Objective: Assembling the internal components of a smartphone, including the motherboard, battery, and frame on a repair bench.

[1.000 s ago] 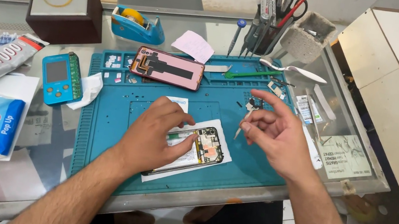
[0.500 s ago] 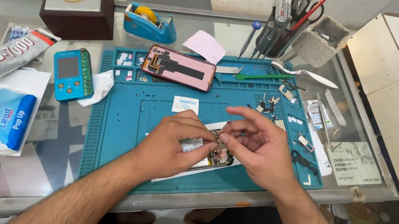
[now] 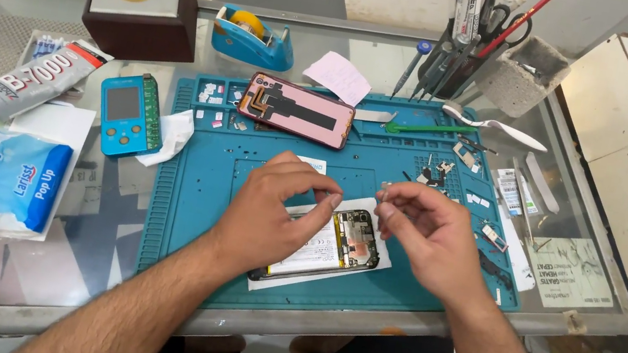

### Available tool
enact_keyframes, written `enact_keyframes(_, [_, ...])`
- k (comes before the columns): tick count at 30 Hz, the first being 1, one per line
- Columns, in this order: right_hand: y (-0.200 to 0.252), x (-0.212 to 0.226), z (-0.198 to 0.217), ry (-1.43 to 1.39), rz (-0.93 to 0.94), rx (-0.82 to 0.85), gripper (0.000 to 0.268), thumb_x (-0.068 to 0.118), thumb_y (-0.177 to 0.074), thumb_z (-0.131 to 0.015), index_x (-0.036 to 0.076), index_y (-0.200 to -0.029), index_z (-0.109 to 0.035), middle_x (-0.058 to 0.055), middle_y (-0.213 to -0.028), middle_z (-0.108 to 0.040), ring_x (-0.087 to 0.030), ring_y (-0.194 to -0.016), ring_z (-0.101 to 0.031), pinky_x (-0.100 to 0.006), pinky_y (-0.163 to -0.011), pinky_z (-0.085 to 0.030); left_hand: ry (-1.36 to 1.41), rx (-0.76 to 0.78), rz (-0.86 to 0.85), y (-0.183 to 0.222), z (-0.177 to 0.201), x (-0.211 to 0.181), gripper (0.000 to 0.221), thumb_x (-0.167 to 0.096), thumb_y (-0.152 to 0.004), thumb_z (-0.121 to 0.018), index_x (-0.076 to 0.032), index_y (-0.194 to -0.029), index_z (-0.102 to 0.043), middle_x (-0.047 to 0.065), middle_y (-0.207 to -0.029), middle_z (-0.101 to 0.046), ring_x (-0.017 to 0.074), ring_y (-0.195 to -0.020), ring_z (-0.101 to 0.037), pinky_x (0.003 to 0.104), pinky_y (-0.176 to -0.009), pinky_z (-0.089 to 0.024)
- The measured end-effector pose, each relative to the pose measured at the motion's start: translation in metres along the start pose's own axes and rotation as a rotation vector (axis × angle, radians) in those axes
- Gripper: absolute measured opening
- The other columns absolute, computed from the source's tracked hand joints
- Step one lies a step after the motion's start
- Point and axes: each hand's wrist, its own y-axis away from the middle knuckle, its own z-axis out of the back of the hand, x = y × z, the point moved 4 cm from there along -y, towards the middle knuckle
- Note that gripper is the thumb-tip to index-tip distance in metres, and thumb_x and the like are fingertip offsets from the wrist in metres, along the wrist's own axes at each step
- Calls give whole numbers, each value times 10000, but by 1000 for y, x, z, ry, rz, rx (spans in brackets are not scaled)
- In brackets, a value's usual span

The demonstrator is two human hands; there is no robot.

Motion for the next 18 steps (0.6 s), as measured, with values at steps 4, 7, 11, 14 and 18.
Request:
enact_keyframes(4, [2, -2, -5, 32, -6, 51, 157, -85, -935, -630, -82, -1057, -729, -169, -797, -700, -183, -693, -658, -346, -587, -630, 21, 31, -5, 0, -1, -3, 124, -90, -895, -728, -86, -1002, -790, 84, -788, -743, 270, -802, -661, 409, -776, -539])
enact_keyframes(7, [4, 6, -10, 61, -4, 101, 191, -89, -908, -644, -49, -1044, -771, -172, -811, -719, -157, -687, -644, -310, -555, -601, 35, 55, -17, -1, -1, -9, 183, -96, -882, -756, -71, -1063, -773, 103, -840, -752, 299, -854, -672, 437, -811, -540])
enact_keyframes(11, [3, 11, -15, 103, 0, 107, 195, -84, -873, -695, -51, -1046, -780, -174, -825, -737, -139, -722, -641, -314, -564, -607, 50, 130, 17, 1, -6, -6, 106, -60, -880, -733, -78, -962, -797, 92, -788, -760, 275, -820, -676, 407, -794, -534])
enact_keyframes(14, [4, -4, -5, 21, 1, 38, 197, -94, -858, -730, -78, -1053, -747, -178, -819, -731, -154, -714, -650, -309, -574, -624, 37, 151, 33, 2, -8, -3, 90, -53, -872, -731, -75, -928, -799, 85, -755, -750, 261, -799, -662, 397, -781, -529])
enact_keyframes(18, [7, -15, 4, -49, -4, -18, 171, -88, -877, -725, -114, -1047, -719, -218, -797, -740, -179, -692, -681, -306, -551, -636, 41, 164, 35, 2, -10, -3, 75, -71, -884, -722, -84, -911, -790, 73, -746, -739, 253, -797, -649, 393, -777, -528])
